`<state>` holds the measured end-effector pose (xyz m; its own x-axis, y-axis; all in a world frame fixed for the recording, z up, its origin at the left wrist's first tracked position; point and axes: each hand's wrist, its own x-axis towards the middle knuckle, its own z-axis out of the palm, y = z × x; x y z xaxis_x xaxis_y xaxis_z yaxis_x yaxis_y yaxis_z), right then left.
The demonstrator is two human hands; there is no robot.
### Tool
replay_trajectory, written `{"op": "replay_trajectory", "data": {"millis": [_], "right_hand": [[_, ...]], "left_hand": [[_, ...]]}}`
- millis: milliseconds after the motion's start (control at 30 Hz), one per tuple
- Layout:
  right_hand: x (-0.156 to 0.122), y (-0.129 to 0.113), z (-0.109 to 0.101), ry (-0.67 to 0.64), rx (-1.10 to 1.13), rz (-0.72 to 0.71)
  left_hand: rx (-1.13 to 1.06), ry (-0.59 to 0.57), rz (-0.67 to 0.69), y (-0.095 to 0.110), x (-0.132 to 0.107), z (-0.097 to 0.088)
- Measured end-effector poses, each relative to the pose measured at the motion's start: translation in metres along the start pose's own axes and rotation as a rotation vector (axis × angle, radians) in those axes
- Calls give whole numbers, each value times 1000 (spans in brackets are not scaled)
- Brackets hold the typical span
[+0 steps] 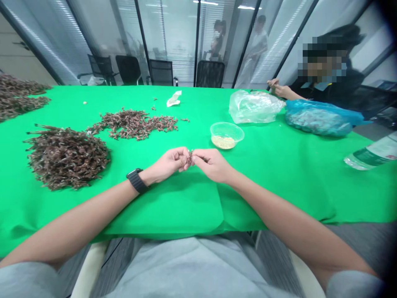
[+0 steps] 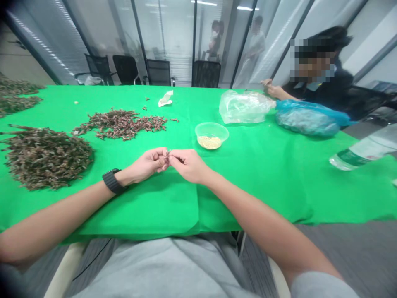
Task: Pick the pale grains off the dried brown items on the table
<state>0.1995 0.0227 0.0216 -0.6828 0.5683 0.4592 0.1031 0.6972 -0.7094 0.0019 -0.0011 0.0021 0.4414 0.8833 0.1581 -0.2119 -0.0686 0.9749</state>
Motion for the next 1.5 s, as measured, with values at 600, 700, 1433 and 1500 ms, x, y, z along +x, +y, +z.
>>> {"op": "replay_trajectory", "data": {"millis": [600,700,1433,1500], "right_hand": [[0,-2,-2,-14,-11,-2],[-1,-1,-2,-18,-22,10],[-1,-4,-1,-28,48,22],[-1,-4,-1,-31,44,31]], "left_hand": [[-86,25,-45,0,0,3],[-63,14,-49,0,0,3],[-49,56,-82,4,0,4],[-51,55,-85,3,0,4]]}}
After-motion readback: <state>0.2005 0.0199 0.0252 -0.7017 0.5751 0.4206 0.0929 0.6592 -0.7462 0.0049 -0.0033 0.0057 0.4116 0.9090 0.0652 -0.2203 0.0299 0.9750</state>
